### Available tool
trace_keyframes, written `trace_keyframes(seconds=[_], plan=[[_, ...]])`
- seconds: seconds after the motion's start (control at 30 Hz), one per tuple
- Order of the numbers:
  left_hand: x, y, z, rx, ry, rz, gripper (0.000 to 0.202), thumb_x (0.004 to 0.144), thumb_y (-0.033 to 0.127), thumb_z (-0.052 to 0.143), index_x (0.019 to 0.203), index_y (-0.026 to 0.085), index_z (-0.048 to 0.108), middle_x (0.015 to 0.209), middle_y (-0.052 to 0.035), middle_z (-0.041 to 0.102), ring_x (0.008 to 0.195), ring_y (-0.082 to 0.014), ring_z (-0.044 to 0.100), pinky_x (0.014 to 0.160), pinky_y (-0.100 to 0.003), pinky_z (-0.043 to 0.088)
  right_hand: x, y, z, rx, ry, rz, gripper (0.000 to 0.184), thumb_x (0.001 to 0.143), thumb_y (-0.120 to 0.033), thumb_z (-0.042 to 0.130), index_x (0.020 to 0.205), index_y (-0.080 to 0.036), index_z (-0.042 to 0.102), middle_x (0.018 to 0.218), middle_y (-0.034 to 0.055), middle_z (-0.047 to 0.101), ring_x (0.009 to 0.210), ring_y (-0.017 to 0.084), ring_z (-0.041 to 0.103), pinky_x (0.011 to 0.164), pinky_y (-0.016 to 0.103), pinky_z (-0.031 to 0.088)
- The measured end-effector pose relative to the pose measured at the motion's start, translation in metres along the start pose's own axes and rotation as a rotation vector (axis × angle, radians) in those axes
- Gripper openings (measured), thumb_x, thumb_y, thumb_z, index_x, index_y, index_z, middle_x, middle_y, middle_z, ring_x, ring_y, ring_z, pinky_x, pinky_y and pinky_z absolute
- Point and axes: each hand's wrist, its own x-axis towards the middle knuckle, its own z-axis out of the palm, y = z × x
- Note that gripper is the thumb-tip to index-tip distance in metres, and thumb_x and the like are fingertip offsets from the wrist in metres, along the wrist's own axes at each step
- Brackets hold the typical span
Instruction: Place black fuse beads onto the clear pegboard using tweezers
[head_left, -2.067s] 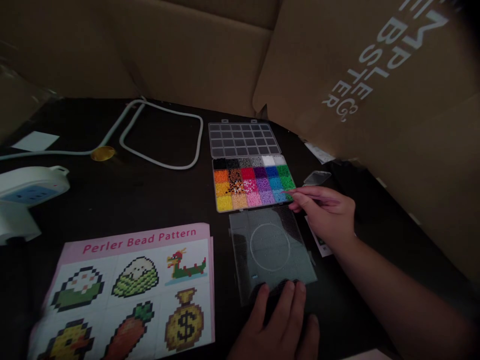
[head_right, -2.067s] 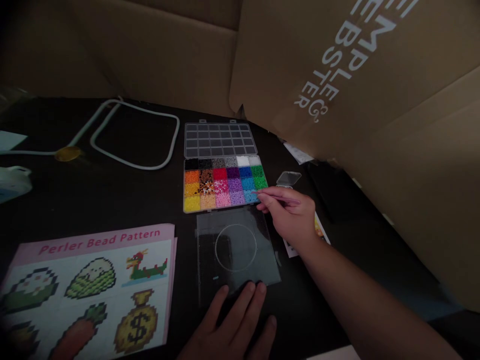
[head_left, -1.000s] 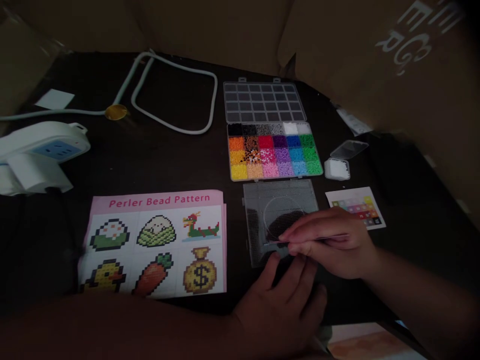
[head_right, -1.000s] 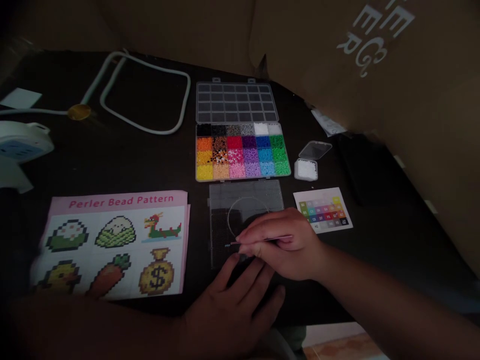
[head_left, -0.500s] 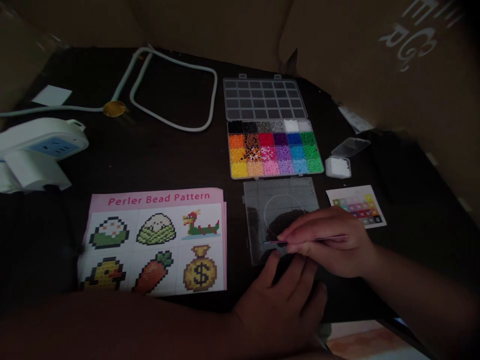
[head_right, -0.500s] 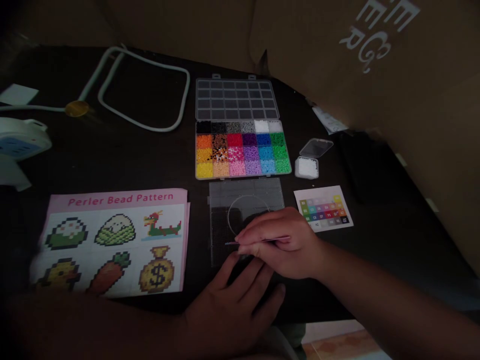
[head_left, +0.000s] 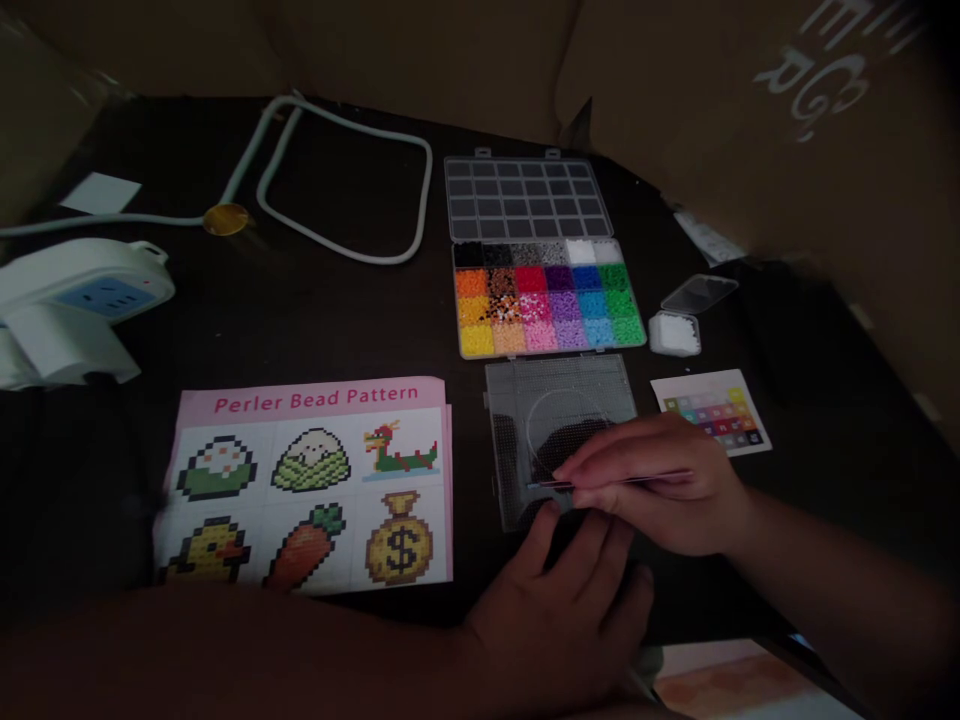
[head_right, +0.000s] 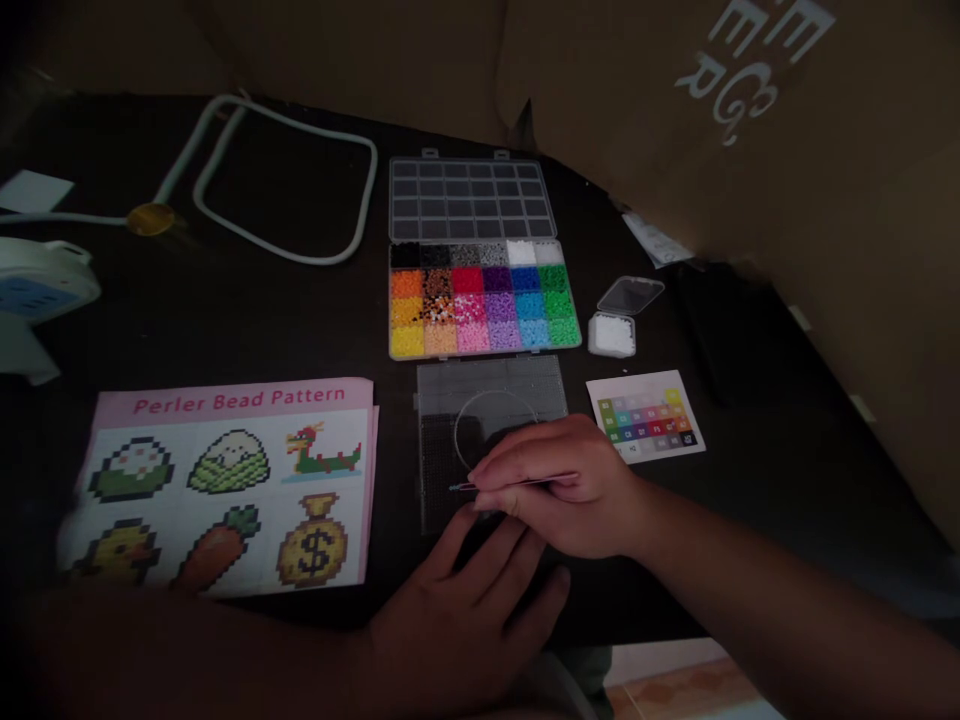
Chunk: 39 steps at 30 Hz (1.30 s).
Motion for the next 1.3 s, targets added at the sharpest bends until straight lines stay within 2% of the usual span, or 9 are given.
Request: trace_keyframes(seconds=[0.4, 0.7, 0.8, 0.87, 0.97, 1.07, 1.13, 1.3], plan=[[0.000, 0.000, 0.000, 0.002, -0.010, -0.003, 0.033, 0.097, 0.034, 0.049, 0.124, 0.026, 0.065, 0.130, -0.0085, 0.064, 0.121, -0.0281, 0.056, 0.103, -0.052, 0.032, -0.001, 0.000, -0.001, 0.003, 0.004, 0.009, 0.012, 0.081, -0.007, 0.071, 0.087, -0.016, 0.077, 0.085, 0.0074, 0.077, 0.074, 0.014, 0.075, 0.065, 0.020, 0.062], [0.000, -0.001, -0.001, -0.010, 0.004, -0.006, 0.032, 0.097, 0.035, 0.050, 0.123, 0.025, 0.065, 0.131, -0.0109, 0.064, 0.124, -0.0288, 0.055, 0.110, -0.055, 0.023, 0.001, -0.001, -0.003, 0.034, 0.034, 0.016, 0.016, 0.079, -0.007, 0.073, 0.090, -0.019, 0.077, 0.084, 0.0063, 0.078, 0.073, 0.016, 0.075, 0.063, 0.022, 0.063], [0.001, -0.002, -0.003, 0.009, -0.035, 0.016, 0.034, 0.098, 0.036, 0.048, 0.126, 0.024, 0.063, 0.135, -0.0133, 0.061, 0.129, -0.0295, 0.052, 0.113, -0.057, 0.016, 0.004, -0.003, -0.006, 0.047, 0.150, 0.057, 0.020, 0.077, -0.007, 0.075, 0.089, -0.022, 0.078, 0.084, 0.0038, 0.078, 0.071, 0.016, 0.075, 0.062, 0.023, 0.063], [0.001, -0.003, -0.003, 0.027, -0.054, 0.032, 0.035, 0.098, 0.036, 0.047, 0.128, 0.024, 0.061, 0.138, -0.0147, 0.058, 0.130, -0.0295, 0.050, 0.114, -0.058, 0.012, 0.008, -0.002, -0.011, 0.005, 0.326, 0.120, 0.018, 0.077, -0.009, 0.076, 0.087, -0.024, 0.078, 0.085, 0.0018, 0.078, 0.067, 0.014, 0.074, 0.062, 0.022, 0.064], [0.001, -0.005, 0.000, 0.060, -0.015, 0.044, 0.033, 0.097, 0.036, 0.050, 0.126, 0.024, 0.061, 0.136, -0.0151, 0.059, 0.129, -0.0287, 0.052, 0.115, -0.058, 0.012, 0.015, 0.004, -0.021, -0.100, 0.637, 0.202, 0.013, 0.079, -0.013, 0.076, 0.084, -0.025, 0.078, 0.084, 0.0003, 0.078, 0.063, 0.012, 0.073, 0.061, 0.022, 0.063], [0.002, -0.007, 0.005, 0.094, 0.055, 0.054, 0.029, 0.096, 0.034, 0.051, 0.121, 0.023, 0.063, 0.128, -0.0134, 0.065, 0.124, -0.0270, 0.055, 0.116, -0.057, 0.012, 0.022, 0.015, -0.032, -0.148, 0.821, 0.237, 0.008, 0.079, -0.019, 0.077, 0.083, -0.025, 0.078, 0.077, 0.0005, 0.077, 0.062, 0.013, 0.072, 0.058, 0.023, 0.063], [0.002, -0.009, 0.007, 0.105, 0.085, 0.059, 0.027, 0.097, 0.033, 0.050, 0.118, 0.023, 0.064, 0.124, -0.0121, 0.067, 0.122, -0.0258, 0.056, 0.117, -0.057, 0.012, 0.024, 0.022, -0.036, -0.154, 0.840, 0.259, 0.005, 0.079, -0.022, 0.077, 0.083, -0.025, 0.078, 0.075, 0.0009, 0.076, 0.061, 0.014, 0.072, 0.057, 0.023, 0.063], [0.004, -0.012, 0.008, 0.119, 0.091, 0.067, 0.025, 0.097, 0.032, 0.050, 0.116, 0.025, 0.063, 0.121, -0.0108, 0.069, 0.120, -0.0248, 0.057, 0.117, -0.057, 0.008, 0.026, 0.028, -0.036, -0.160, 0.787, 0.313, 0.004, 0.079, -0.025, 0.077, 0.082, -0.023, 0.078, 0.070, 0.0020, 0.075, 0.059, 0.015, 0.071, 0.056, 0.025, 0.064]])
